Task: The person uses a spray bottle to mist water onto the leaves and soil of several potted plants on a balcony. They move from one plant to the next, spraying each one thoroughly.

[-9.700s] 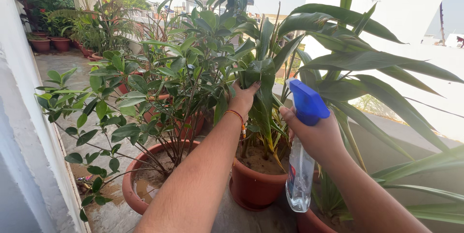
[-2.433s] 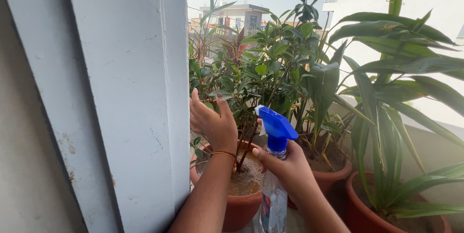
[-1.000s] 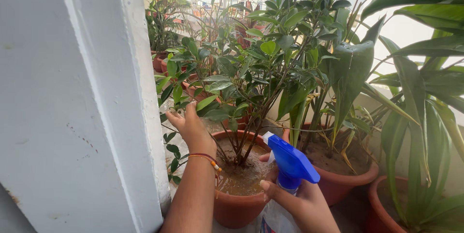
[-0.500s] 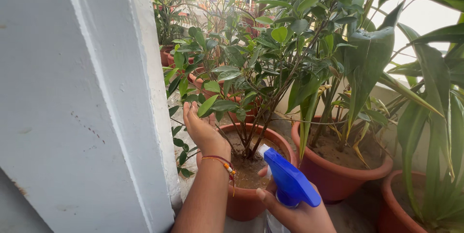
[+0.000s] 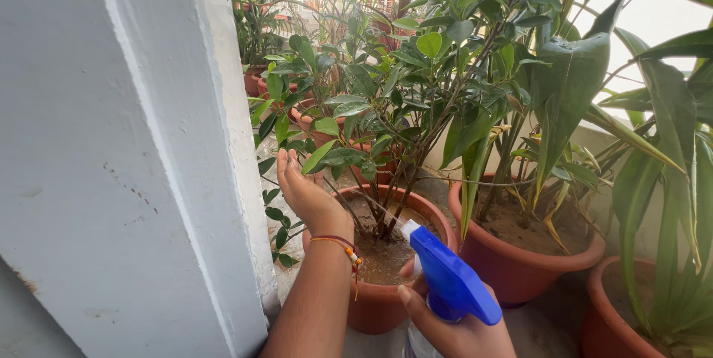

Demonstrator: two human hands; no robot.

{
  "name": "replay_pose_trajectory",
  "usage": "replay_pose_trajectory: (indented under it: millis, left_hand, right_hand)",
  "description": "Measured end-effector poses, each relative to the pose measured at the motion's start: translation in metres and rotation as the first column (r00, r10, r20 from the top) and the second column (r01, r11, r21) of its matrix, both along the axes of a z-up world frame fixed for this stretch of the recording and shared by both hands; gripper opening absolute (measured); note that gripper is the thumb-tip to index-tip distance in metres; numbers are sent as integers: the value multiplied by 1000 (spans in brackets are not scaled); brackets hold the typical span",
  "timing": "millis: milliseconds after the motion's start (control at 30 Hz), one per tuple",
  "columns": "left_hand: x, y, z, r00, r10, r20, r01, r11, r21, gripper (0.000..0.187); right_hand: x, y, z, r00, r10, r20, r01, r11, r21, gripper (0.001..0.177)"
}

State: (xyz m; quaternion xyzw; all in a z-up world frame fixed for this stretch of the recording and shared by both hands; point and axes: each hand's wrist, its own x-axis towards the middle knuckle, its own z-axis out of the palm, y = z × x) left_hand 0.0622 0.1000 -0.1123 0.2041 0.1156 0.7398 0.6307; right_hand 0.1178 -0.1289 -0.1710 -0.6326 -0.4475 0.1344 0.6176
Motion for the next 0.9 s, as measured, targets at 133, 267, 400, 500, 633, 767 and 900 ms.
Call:
replay_pose_trajectory:
  millis: [133, 267, 400, 500, 633, 767, 900]
  left_hand:
    - [-4, -3, 5, 1000, 9, -16, -9, 1000, -3, 52]
    - [-4, -7, 7, 1000, -19, -2, 19, 1000, -23, 50]
    - [-3, -5, 8, 1000, 0, -23, -1, 1000, -31, 50]
    - [-2, -4, 10, 1000, 13, -14, -14, 1000, -16, 50]
    - [1, -1, 11, 1000, 20, 3, -20, 1000, -13, 51]
    - [3, 0, 9, 1000, 17, 23, -18, 999, 40, 51]
    - [3, 0, 6, 1000, 19, -10, -19, 1000, 16, 51]
  right_hand:
    - [-9, 3, 15, 1000, -16, 12, 16, 999, 36, 25]
    - [-14, 11, 39, 998, 61, 27, -62, 996, 63, 34]
    - [-16, 24, 54, 993, 101, 53, -106, 989, 103, 34]
    - [-17, 29, 54, 988, 75, 136, -91, 990, 112, 22]
    - [-12, 27, 45, 996, 72, 56, -79, 985, 152, 34]
    - [-11, 27, 32, 999, -21, -27, 23, 997, 72, 39]
    - [-12, 25, 25, 998, 37, 53, -43, 992, 115, 23]
